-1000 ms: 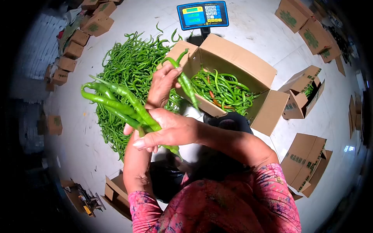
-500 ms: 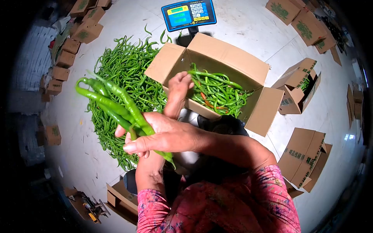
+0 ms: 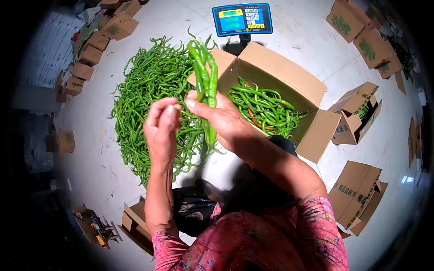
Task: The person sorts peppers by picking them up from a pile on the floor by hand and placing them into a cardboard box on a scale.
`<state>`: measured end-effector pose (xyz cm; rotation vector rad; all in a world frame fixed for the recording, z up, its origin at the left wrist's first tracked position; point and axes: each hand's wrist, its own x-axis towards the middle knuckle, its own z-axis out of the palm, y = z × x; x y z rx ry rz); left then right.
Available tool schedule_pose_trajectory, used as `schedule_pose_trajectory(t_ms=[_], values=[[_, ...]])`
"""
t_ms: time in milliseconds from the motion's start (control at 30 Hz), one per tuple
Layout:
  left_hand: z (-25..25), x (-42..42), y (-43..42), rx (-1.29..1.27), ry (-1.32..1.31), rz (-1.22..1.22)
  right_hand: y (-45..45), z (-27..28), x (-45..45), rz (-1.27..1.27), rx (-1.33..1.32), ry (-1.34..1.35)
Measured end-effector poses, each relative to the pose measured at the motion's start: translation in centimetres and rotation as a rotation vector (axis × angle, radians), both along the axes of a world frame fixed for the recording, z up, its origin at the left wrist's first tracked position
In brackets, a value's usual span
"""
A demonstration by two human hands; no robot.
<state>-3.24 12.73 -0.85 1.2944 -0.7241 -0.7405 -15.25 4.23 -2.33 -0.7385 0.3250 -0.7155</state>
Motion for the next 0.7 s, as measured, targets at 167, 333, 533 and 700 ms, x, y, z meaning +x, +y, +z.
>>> schedule_pose_trajectory(t_ms=[167,333,533,700], values=[[-0.6,-1.5,0.3,0.196,-0.228,-0.166,-0.3,-1.7,0.8,0.161,0.196,-0.091],[-0.3,-0.4,0.7,0.194,0.025,-0.218,-0.5,-0.9,0.6,0.249,0.175,-0.138],[0.6,0.9,0.9,-0.031,0.165,-0.066,-0.8,0.9,0.0,0.112,0.141,0.057],[-0.6,3.1,0.9,-0.023,0.214,0.013,-2.0,0.7,-1.1,0.331,0.063,-0.011]])
